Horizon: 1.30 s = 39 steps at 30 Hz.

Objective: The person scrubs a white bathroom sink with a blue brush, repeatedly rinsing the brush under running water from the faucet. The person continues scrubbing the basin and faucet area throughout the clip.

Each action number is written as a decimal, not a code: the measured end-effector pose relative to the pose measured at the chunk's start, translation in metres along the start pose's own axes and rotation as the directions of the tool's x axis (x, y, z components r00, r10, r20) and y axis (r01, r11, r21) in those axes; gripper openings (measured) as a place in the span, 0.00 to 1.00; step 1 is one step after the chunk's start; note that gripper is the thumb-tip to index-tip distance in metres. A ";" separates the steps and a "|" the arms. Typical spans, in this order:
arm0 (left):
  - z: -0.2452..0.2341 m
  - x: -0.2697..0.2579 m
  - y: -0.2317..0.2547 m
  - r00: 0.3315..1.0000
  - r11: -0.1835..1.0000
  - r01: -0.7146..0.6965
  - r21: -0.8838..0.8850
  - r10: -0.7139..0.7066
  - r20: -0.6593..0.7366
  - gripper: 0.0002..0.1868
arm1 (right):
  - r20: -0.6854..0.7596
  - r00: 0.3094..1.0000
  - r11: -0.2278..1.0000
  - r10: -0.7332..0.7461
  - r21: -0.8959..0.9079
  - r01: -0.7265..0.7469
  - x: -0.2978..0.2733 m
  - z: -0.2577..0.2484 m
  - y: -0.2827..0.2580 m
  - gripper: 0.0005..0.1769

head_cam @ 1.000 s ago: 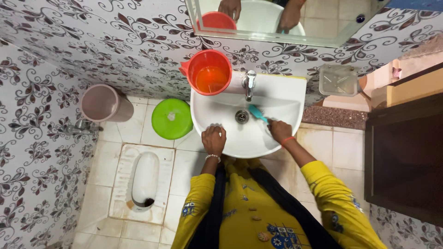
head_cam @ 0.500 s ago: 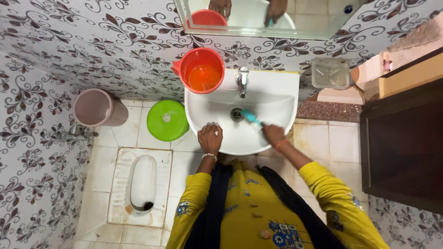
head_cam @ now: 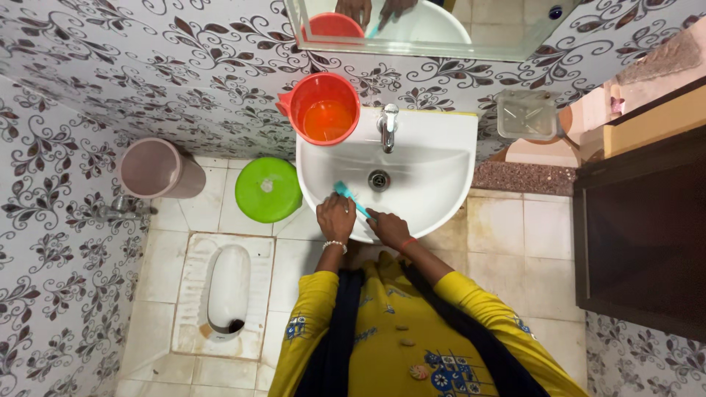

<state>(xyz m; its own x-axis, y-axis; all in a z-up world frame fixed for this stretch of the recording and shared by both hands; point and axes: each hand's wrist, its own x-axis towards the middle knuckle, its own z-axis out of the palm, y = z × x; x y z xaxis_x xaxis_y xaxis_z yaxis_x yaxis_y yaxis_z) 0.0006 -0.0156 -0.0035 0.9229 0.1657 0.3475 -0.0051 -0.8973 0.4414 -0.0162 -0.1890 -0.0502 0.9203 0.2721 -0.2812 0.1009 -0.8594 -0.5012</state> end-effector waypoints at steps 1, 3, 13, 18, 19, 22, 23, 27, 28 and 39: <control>0.000 0.000 0.001 0.996 0.999 -0.039 0.014 0.039 -0.078 0.14 | 0.000 1.000 0.999 0.013 -0.034 -0.013 -0.001 -0.003 0.003 0.22; 0.001 0.003 0.001 0.996 1.000 -0.026 0.015 0.028 -0.084 0.14 | 0.002 0.999 0.994 0.036 -0.104 -0.035 -0.001 -0.013 0.013 0.23; 0.006 -0.002 -0.005 0.998 0.998 0.061 -0.005 -0.061 0.020 0.15 | -0.072 0.980 0.939 0.185 -0.281 -0.198 0.009 -0.078 0.095 0.18; 0.001 0.002 -0.001 0.998 0.998 0.033 -0.049 -0.035 -0.046 0.14 | -0.085 0.985 0.966 0.147 -0.203 -0.162 0.012 -0.021 0.022 0.24; 0.000 0.002 -0.001 0.998 0.999 0.025 -0.043 -0.028 -0.060 0.14 | -0.089 0.983 0.972 0.160 -0.162 -0.172 0.009 -0.014 0.013 0.24; -0.003 -0.001 -0.001 0.996 0.997 0.001 -0.071 -0.007 -0.084 0.13 | 0.000 0.996 0.991 0.089 0.096 -0.089 -0.006 -0.005 0.008 0.22; -0.004 -0.002 -0.002 0.996 0.996 -0.008 -0.089 0.000 -0.093 0.12 | 0.033 0.997 0.998 0.068 0.016 -0.068 -0.011 -0.008 0.012 0.23; -0.007 0.001 0.000 0.999 0.996 0.020 -0.087 -0.023 -0.032 0.14 | 0.085 0.996 0.935 0.036 -0.355 -0.004 -0.019 -0.051 0.056 0.20; -0.008 0.001 0.000 1.000 0.996 0.019 -0.082 -0.021 -0.022 0.14 | 0.031 0.998 0.883 0.053 -0.469 -0.032 -0.020 -0.068 0.073 0.17; -0.002 -0.001 -0.004 1.000 0.999 -0.003 -0.045 0.003 -0.011 0.13 | -0.100 0.995 0.991 -0.006 -0.132 -0.007 -0.017 -0.001 -0.002 0.20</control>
<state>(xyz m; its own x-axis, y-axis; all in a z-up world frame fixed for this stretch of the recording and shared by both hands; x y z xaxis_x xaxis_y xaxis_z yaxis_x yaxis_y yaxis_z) -0.0010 -0.0112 -0.0044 0.9186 0.1677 0.3577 -0.0255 -0.8784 0.4772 -0.0319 -0.1923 -0.0435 0.9527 0.2327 -0.1954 0.1431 -0.9109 -0.3870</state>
